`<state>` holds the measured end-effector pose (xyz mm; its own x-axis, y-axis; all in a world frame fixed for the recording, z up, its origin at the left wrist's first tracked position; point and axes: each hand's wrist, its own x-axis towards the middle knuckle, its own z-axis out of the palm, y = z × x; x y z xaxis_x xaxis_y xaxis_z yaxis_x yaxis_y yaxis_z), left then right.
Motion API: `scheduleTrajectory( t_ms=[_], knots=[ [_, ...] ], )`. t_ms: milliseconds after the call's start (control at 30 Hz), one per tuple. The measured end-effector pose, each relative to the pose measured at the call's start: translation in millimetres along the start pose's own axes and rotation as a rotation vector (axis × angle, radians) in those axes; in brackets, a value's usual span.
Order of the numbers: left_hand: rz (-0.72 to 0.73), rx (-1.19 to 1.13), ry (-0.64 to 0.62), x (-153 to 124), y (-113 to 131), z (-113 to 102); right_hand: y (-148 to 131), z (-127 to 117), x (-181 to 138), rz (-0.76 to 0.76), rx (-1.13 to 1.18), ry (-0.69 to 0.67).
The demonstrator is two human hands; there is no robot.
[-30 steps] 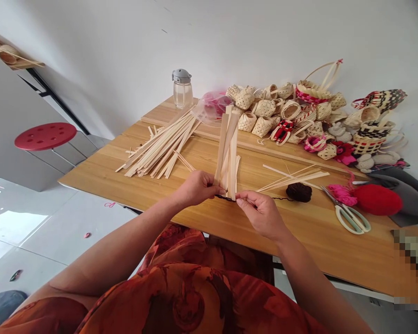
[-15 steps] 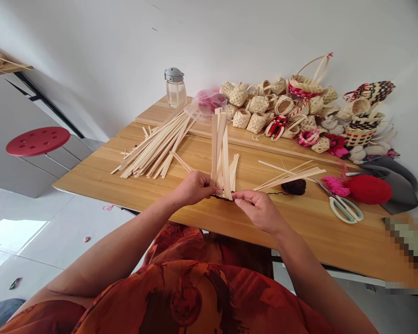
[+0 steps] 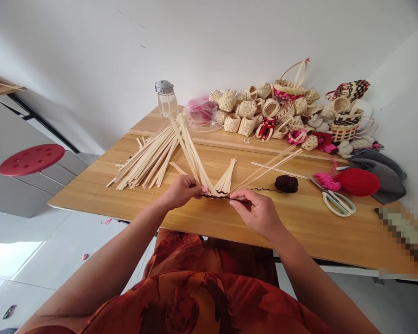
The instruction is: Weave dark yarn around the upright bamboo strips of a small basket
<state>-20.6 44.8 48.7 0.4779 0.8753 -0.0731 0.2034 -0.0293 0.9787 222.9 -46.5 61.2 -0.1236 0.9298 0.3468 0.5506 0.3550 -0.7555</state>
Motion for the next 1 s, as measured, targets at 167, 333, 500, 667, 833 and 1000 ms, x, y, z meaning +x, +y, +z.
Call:
scheduleTrajectory(
  t_ms=[167, 333, 500, 667, 833, 1000],
  knots=[
    [-0.011, -0.028, 0.017, -2.7, -3.9, -7.7, 4.5, -3.1, 1.8, -0.014, -0.091, 0.056],
    [-0.005, -0.058, -0.020, -0.5, -7.9, -8.2, 7.3, -0.3, 1.3, 0.077, -0.039, 0.056],
    [-0.005, -0.054, 0.003, 3.2, -6.9, -8.3, 14.2, 1.6, 1.1, 0.225, 0.151, 0.042],
    [0.039, -0.056, -0.017, 4.8, -2.9, -10.5, 21.9, 4.3, 2.1, 0.440, 0.436, 0.000],
    [0.033, -0.060, -0.041, 5.6, -4.5, -8.2, 29.4, 14.8, 5.8, 0.452, 0.525, -0.141],
    [0.111, 0.007, 0.322, -2.6, -6.6, -6.6, 31.2, 20.2, 10.1, 0.416, 0.506, -0.023]
  ],
)
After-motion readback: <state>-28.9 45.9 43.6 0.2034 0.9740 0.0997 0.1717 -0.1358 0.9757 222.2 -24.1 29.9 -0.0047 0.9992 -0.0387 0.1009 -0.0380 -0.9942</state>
